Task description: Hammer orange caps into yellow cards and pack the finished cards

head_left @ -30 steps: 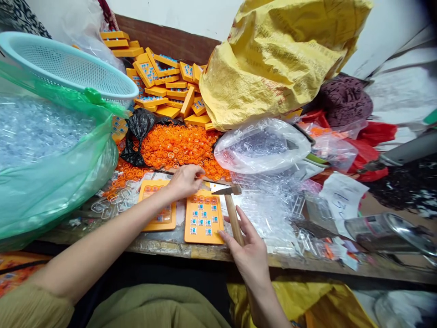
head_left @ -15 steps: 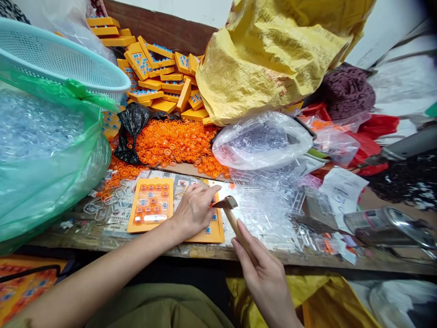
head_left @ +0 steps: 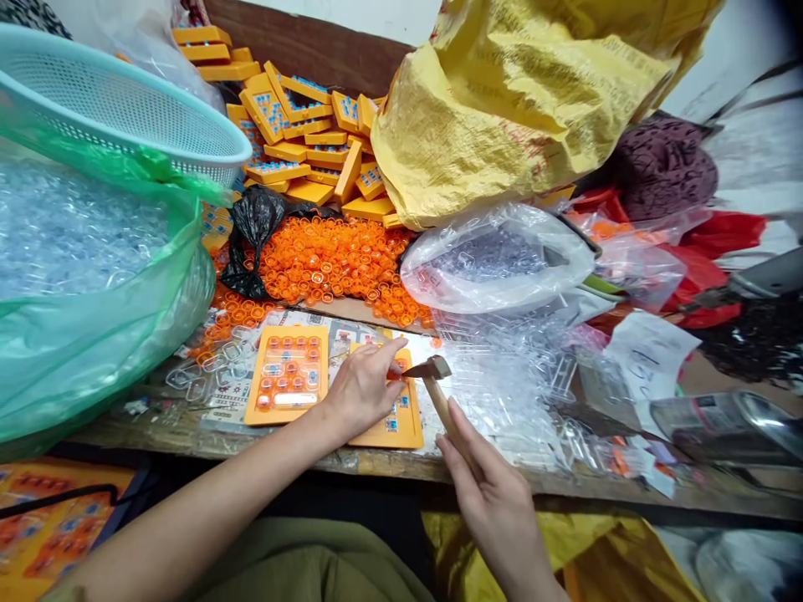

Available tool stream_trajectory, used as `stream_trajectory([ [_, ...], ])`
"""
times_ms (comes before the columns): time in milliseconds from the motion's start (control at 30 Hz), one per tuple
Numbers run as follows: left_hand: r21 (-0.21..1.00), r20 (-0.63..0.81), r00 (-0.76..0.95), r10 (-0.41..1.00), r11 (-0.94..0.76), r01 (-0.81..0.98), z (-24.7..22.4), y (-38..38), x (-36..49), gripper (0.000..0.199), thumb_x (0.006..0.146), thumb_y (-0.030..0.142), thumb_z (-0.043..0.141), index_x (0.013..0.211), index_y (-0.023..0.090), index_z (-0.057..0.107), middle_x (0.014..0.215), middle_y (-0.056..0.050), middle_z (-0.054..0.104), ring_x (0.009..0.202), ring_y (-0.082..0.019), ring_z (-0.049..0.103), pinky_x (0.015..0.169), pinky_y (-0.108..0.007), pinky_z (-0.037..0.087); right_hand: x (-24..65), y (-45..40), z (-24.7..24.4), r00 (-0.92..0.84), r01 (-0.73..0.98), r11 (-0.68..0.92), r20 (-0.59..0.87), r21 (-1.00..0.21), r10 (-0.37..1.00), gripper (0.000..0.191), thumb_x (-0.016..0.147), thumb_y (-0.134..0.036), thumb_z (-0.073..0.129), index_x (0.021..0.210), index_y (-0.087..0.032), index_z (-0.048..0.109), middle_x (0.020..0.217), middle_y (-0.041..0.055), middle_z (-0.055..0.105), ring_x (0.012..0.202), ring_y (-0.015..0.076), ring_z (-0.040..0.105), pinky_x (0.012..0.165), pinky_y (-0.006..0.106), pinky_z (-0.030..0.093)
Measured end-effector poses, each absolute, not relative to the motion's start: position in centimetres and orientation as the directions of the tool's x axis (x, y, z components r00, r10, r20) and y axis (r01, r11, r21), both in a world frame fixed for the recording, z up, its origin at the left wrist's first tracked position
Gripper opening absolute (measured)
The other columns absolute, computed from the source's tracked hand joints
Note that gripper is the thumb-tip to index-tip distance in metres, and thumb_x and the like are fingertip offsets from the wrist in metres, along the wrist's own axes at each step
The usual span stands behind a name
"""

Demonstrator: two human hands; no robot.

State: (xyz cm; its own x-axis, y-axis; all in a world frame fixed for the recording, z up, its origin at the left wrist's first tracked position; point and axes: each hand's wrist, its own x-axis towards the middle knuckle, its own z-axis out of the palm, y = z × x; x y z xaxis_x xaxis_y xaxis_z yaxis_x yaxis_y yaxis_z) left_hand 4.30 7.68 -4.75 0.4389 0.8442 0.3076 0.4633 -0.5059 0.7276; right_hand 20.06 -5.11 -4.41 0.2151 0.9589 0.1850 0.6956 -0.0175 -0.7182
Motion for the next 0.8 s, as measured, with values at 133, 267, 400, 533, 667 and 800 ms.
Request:
stream_trajectory([
  [133,0.748,0.379,0.391,0.839,-0.526,0.404,-3.4,7.4,3.5,0.045,0.072,0.013,0.069,0.116,0.013,0.057,0.084,-0.006,0.073,0.082,-0.021,0.068,0.083,-0.039,0.054,19.5,-4.9,-4.1,0.423,0.503,-0.158,0.083,-0.85,0.902,0.046,0.081,-0.037,0.064,0.124,-0.022,0.061,0.118,0.0058,0.068,0.1,0.0262,0.067,0.081,0.035,0.057],
  [267,0.676,0.53,0.214,0.821,-0.561,0.479,-1.2,6.6,-1.3,0.022,0.082,0.02,0.06,0.103,0.015,0.064,0.099,-0.008,0.071,0.091,-0.019,0.066,0.085,-0.034,0.053,18.2,-4.5,-3.5,0.591,0.267,-0.226,-0.026,-0.937,0.806,0.058,0.075,-0.04,0.07,0.129,-0.023,0.057,0.097,0.0052,0.072,0.06,0.0159,0.064,0.047,0.026,0.053],
  [400,0.554,0.467,0.051,0.883,-0.337,0.762,-1.8,5.1,-9.0,0.02,0.085,0.025,0.055,0.102,0.017,0.063,0.092,-0.003,0.07,0.074,-0.017,0.065,0.076,-0.03,0.055,17.3,-3.9,-3.4,0.592,0.107,-0.192,-0.092,-0.976,0.8,0.066,0.069,-0.039,0.076,0.13,-0.023,0.056,0.086,0.0044,0.071,0.044,0.0066,0.045,0.037,0.02,0.039],
  [533,0.422,0.347,0.097,0.933,-0.248,0.872,-4.3,3.9,-13.5,0.021,0.084,0.027,0.055,0.103,0.02,0.06,0.092,-0.001,0.069,0.071,-0.018,0.065,0.07,-0.029,0.055,16.8,-3.5,-3.7,0.585,0.003,-0.196,-0.157,-0.981,0.795,0.07,0.068,-0.038,0.077,0.131,-0.023,0.054,0.083,0.0035,0.07,0.045,0.0051,0.041,0.038,0.018,0.036],
  [667,0.303,0.42,0.189,0.888,-0.333,0.893,-5.2,4.2,-13.8,0.021,0.088,0.024,0.047,0.102,0.015,0.06,0.092,-0.008,0.069,0.082,-0.023,0.064,0.079,-0.036,0.053,16.5,-3.6,-3.7,0.591,-0.014,-0.184,-0.156,-0.983,0.791,0.068,0.068,-0.038,0.078,0.13,-0.022,0.055,0.075,0.0011,0.067,0.043,0.0047,0.041,0.038,0.018,0.035],
  [800,0.171,0.433,0.277,0.858,-0.38,0.909,-5.4,4.9,-13.5,0.03,0.088,0.017,0.042,0.112,0.009,0.057,0.099,-0.014,0.067,0.089,-0.027,0.061,0.085,-0.042,0.051,16.4,-4.0,-3.5,0.606,-0.016,-0.161,-0.138,-0.987,0.783,0.068,0.068,-0.037,0.078,0.131,-0.023,0.054,0.079,0.0023,0.068,0.042,0.0045,0.042,0.037,0.019,0.036],
])
